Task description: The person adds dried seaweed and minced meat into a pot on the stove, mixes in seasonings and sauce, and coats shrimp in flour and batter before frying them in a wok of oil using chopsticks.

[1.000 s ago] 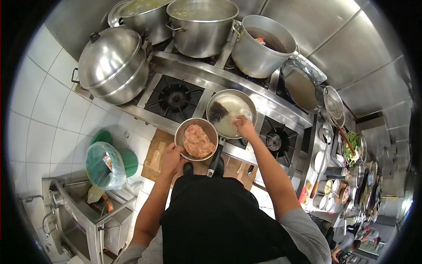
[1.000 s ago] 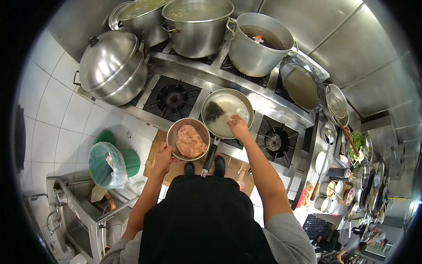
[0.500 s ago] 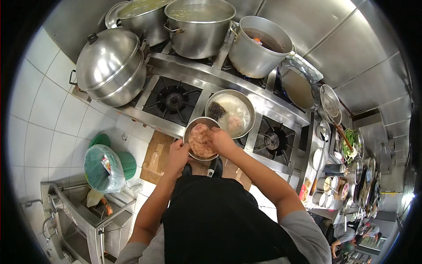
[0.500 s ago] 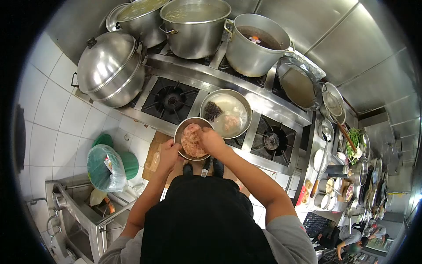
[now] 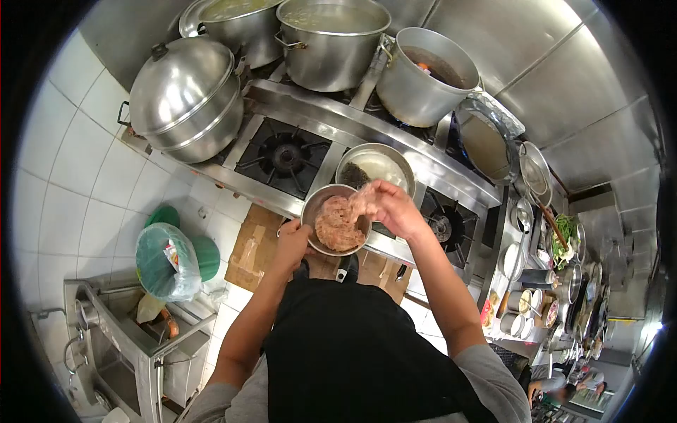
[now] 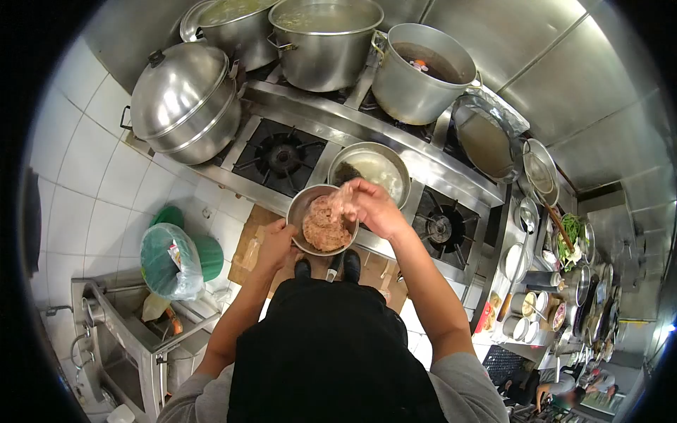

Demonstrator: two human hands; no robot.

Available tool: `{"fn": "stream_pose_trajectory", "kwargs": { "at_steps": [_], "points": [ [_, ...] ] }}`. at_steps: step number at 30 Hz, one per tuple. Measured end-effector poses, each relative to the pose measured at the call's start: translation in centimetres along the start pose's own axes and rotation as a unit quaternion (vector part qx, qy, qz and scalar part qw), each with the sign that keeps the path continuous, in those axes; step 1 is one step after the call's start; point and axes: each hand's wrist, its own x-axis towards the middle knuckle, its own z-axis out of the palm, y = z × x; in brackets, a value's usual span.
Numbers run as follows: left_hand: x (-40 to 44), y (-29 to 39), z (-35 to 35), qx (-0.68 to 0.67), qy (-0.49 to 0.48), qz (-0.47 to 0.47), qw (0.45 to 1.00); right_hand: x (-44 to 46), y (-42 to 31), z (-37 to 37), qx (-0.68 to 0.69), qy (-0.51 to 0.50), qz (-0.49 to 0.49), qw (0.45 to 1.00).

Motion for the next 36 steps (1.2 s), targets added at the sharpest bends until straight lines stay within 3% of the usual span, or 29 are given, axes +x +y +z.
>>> {"fn": "stream_pose_trajectory", "kwargs": {
  "at_steps": [1,3,4,5,8,10,17,19,20,22,23,24,26,28,29,31,36],
  "points": [
    [-0.3,0.3,0.2,0.001,-0.003,0.0,1.0,0.0,-0.7,0.4,0.0,0.003,-0.002,1.0],
    [-1.0,0.9,0.6,0.018,0.03,0.015,0.999,0.4,-1.8,0.8,0.184,-0.008,-0.025,0.983],
    [-0.7,0.4,0.5,0.019,0.024,0.018,0.999,1.0,-1.1,-0.2,0.203,-0.05,-0.023,0.978],
    [-0.1,-0.5,0.1,-0.021,0.002,0.004,1.0,1.2,-0.2,-1.0,0.249,-0.018,0.021,0.968],
    [0.5,-1.3,-0.7,-0.035,-0.014,-0.011,0.999,2.0,5.2,-4.4,0.22,0.027,0.026,0.975],
    [0.1,-1.0,-0.9,-0.01,-0.006,-0.015,1.0,1.7,6.4,-4.2,0.158,0.124,0.008,0.98],
    [-0.6,-0.9,-1.4,-0.079,0.013,-0.001,0.997,-0.1,3.3,-4.4,0.22,0.085,0.005,0.972],
    [-0.4,-1.3,-1.8,-0.08,0.015,-0.001,0.997,-0.6,2.6,-5.6,0.214,0.164,-0.01,0.963],
    [-0.3,-1.6,-2.1,-0.064,0.011,0.004,0.998,-0.5,3.2,-7.5,0.214,0.163,-0.009,0.963],
    [0.0,-2.0,-2.4,-0.05,0.007,0.007,0.999,-0.1,5.2,-11.1,0.403,0.009,-0.021,0.915],
    [0.1,-2.3,-2.6,-0.041,0.01,0.004,0.999,-0.1,5.6,-11.7,0.403,0.009,-0.02,0.915],
    [0.2,-2.4,-2.7,-0.032,0.013,0.001,0.999,-0.3,5.2,-11.1,0.365,0.107,0.0,0.925],
    [0.2,-2.7,-3.0,-0.026,0.007,-0.003,1.0,-0.2,5.7,-12.4,0.322,0.202,0.022,0.924],
    [-0.3,-2.3,-2.8,-0.02,0.003,-0.007,1.0,0.5,7.4,-16.0,0.297,0.095,-0.02,0.95],
    [-0.8,-1.8,-2.4,-0.038,0.014,-0.007,0.999,0.8,7.5,-16.1,0.298,0.094,-0.019,0.95],
    [-1.0,-1.6,-2.4,-0.056,0.026,-0.006,0.998,0.9,5.0,-12.2,0.287,0.276,-0.025,0.917],
    [-0.9,-2.0,-2.7,-0.043,0.015,0.005,0.999,1.3,5.9,-12.6,0.285,0.195,0.011,0.938]
  ]
}}
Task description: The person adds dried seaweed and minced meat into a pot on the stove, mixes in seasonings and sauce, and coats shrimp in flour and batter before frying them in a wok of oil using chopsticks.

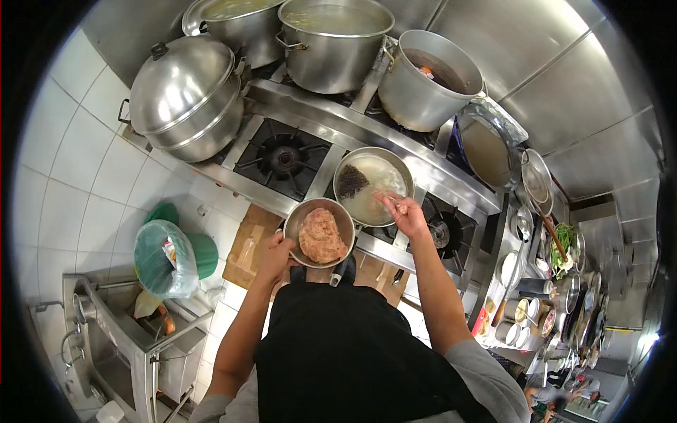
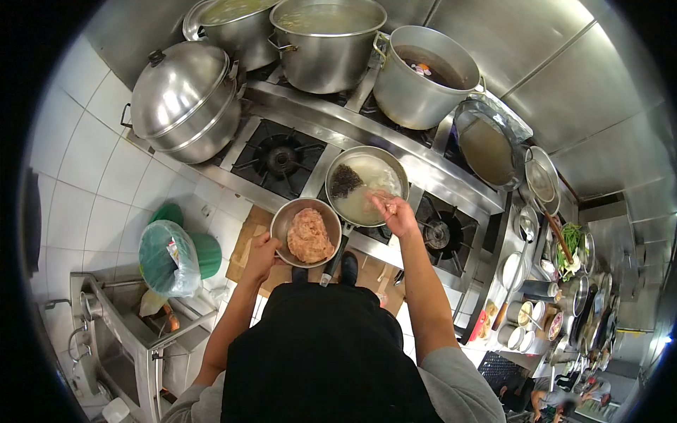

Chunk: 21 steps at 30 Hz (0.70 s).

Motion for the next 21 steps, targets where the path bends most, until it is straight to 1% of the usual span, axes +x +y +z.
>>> {"fn": "stream_pose_trajectory", "kwargs": {
  "at_steps": [1,2,3,4,5,6,7,8,9,10,11,12,13,14,16,17,19,20,21],
  "points": [
    [-0.1,0.0,0.0,0.0,0.002,0.0,1.0,-0.3,0.2,0.7,-0.033,-0.016,0.017,0.999],
    [-0.2,0.1,0.0,0.006,0.007,-0.001,1.0,0.4,0.4,-0.2,-0.033,-0.017,0.019,0.999],
    [-0.2,0.2,-0.1,0.012,0.011,-0.002,1.0,1.6,0.7,-2.1,-0.073,-0.045,0.023,0.996],
    [-0.2,0.2,-0.1,0.012,0.013,-0.003,1.0,2.1,0.7,-2.3,-0.112,-0.073,0.027,0.991],
    [-0.2,0.3,-0.2,0.019,0.012,-0.004,1.0,2.5,0.7,-2.6,-0.112,-0.073,0.028,0.991],
    [-0.2,0.3,-0.3,0.026,0.011,-0.005,1.0,2.4,0.6,-1.6,-0.213,-0.009,0.033,0.976],
    [-0.1,0.2,-0.5,0.025,0.012,-0.005,1.0,2.3,0.6,-0.6,-0.312,0.056,0.037,0.948],
    [-0.1,0.2,-0.5,0.032,0.012,-0.002,0.999,2.2,0.7,0.4,-0.312,0.056,0.037,0.948],
    [0.0,0.1,-0.6,0.038,0.012,0.001,0.999,2.2,0.9,1.3,-0.441,0.069,0.004,0.895],
    [0.0,0.1,-0.6,0.038,0.012,0.001,0.999,2.3,0.9,1.9,-0.561,0.082,-0.029,0.824],
    [0.0,0.0,-0.5,0.032,0.019,0.001,0.999,2.8,1.1,1.7,-0.561,0.082,-0.029,0.823],
    [0.1,0.0,-0.4,0.026,0.026,0.001,0.999,3.6,1.4,1.0,-0.672,0.083,-0.092,0.73],
    [0.2,-0.1,-0.3,0.026,0.025,0.002,0.999,4.3,1.7,0.3,-0.767,0.083,-0.153,0.618],
    [0.2,-0.1,-0.2,0.03,0.027,0.0,0.999,4.9,2.0,-0.3,-0.767,0.083,-0.155,0.617],
    [0.2,-0.1,-0.2,0.035,0.028,-0.002,0.999,5.2,2.7,-0.3,-0.686,0.057,-0.134,0.713],
    [0.2,0.0,-0.1,0.032,0.025,0.0,0.999,5.3,2.8,-0.3,-0.685,0.059,-0.134,0.713],
    [0.2,0.2,0.0,0.029,0.02,0.002,0.999,4.8,2.7,1.0,-0.712,0.098,-0.112,0.686],
    [0.2,0.3,0.0,0.036,0.019,-0.001,0.999,4.7,2.5,1.3,-0.711,0.1,-0.113,0.687],
    [0.1,0.5,0.1,0.042,0.018,-0.004,0.999,4.6,2.2,1.5,-0.734,0.083,-0.169,0.653]
  ]
}}
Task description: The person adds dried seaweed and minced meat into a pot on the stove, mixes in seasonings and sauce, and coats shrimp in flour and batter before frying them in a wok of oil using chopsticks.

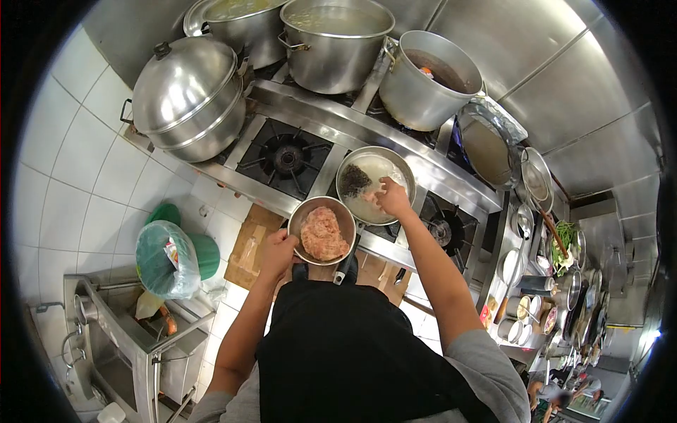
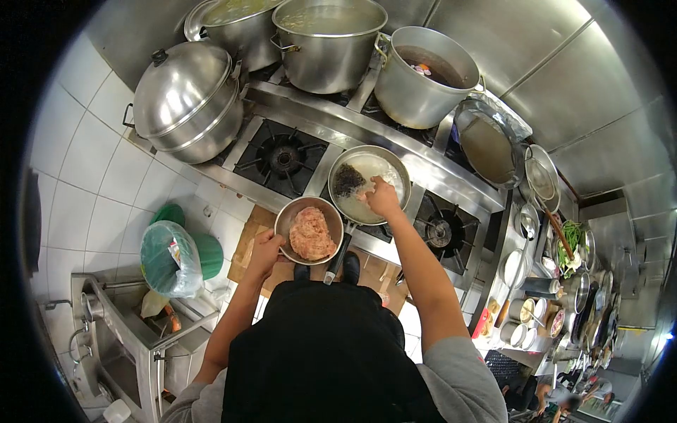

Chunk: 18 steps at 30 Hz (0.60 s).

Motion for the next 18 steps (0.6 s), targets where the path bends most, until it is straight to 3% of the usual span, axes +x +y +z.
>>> {"fn": "stream_pose_trajectory", "kwargs": {
  "at_steps": [2,4,6,8,11,15,18],
  "points": [
    [-0.1,0.3,0.2,-0.009,-0.006,0.005,1.0,-0.2,-0.5,-0.3,-0.034,0.029,-0.057,0.997],
    [0.0,0.0,0.3,-0.02,-0.013,0.007,1.0,-3.3,-5.7,-1.4,0.068,0.008,-0.196,0.978],
    [0.8,-0.8,0.2,0.051,-0.012,0.03,0.998,-5.8,-9.6,-1.7,-0.039,-0.13,-0.227,0.964],
    [0.5,-0.3,0.9,0.073,-0.027,0.038,0.996,-8.0,-11.7,0.0,-0.151,-0.082,-0.255,0.952],
    [-1.0,1.3,2.2,0.128,-0.037,0.076,0.988,-8.4,-11.1,3.4,-0.23,-0.063,-0.175,0.955],
    [-0.9,0.6,2.6,0.179,-0.023,0.091,0.979,-9.2,-11.5,4.3,-0.212,-0.043,-0.165,0.962],
    [1.0,-2.5,2.6,0.085,-0.043,0.096,0.991,-9.4,-11.0,4.6,-0.224,-0.061,-0.204,0.951]
  ]
}}
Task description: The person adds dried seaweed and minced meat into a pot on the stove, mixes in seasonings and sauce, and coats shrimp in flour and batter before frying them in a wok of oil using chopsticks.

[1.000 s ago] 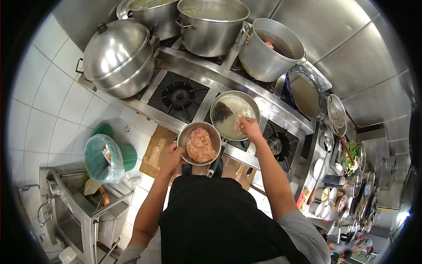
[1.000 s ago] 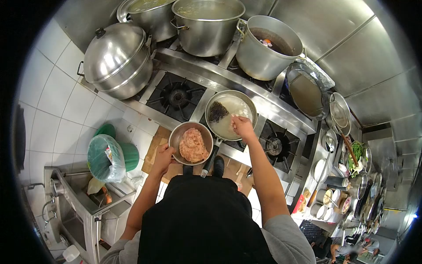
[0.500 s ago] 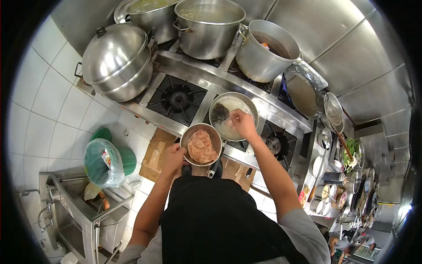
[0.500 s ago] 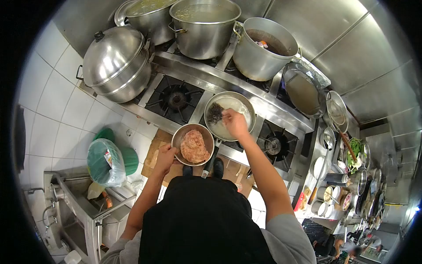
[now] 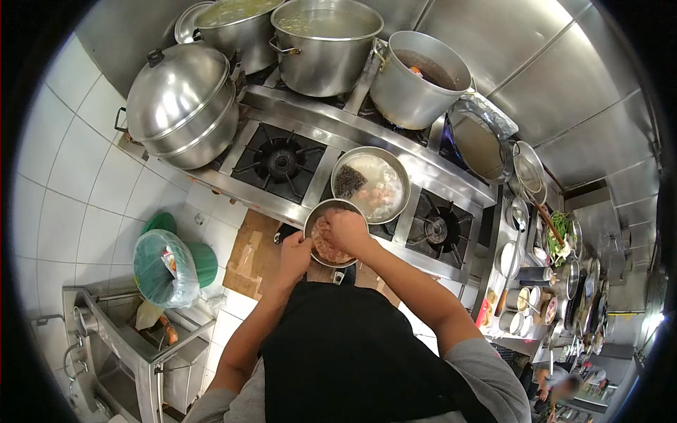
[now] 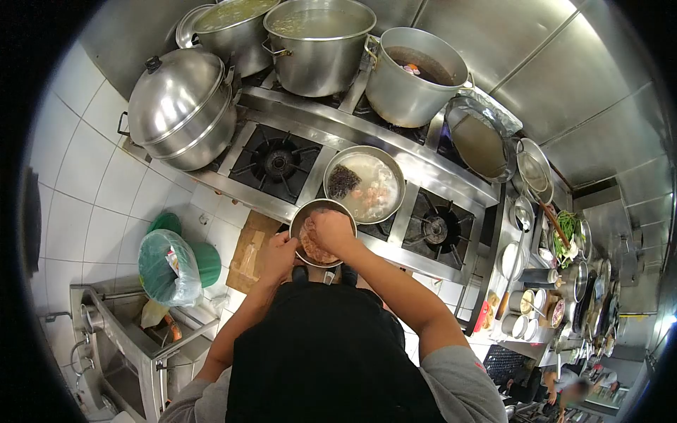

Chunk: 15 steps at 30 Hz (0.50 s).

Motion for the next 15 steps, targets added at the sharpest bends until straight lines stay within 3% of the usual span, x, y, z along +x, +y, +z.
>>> {"fn": "stream_pose_trajectory", "kwargs": {
  "at_steps": [3,5,6,9,12,15],
  "points": [
    [-0.2,0.7,0.2,-0.086,0.007,-0.043,0.995,-0.5,0.4,-2.1,0.081,-0.017,-0.023,0.996],
    [-0.8,3.0,0.2,-0.088,0.021,-0.045,0.995,-0.6,1.2,-3.6,0.27,-0.033,0.007,0.962],
    [-0.8,3.7,0.2,-0.087,0.032,-0.047,0.995,-0.3,1.3,-3.5,0.269,-0.035,0.005,0.962],
    [-0.3,3.6,-0.3,-0.049,-0.016,-0.03,0.998,0.6,1.6,-2.6,0.126,0.1,-0.045,0.986],
    [0.4,2.1,0.1,0.015,0.0,-0.002,1.0,0.8,0.2,-1.6,0.059,0.055,0.013,0.997],
    [1.1,0.4,0.2,0.049,0.001,0.014,0.999,1.0,0.0,0.2,0.01,0.048,-0.025,0.998]
  ]
}}
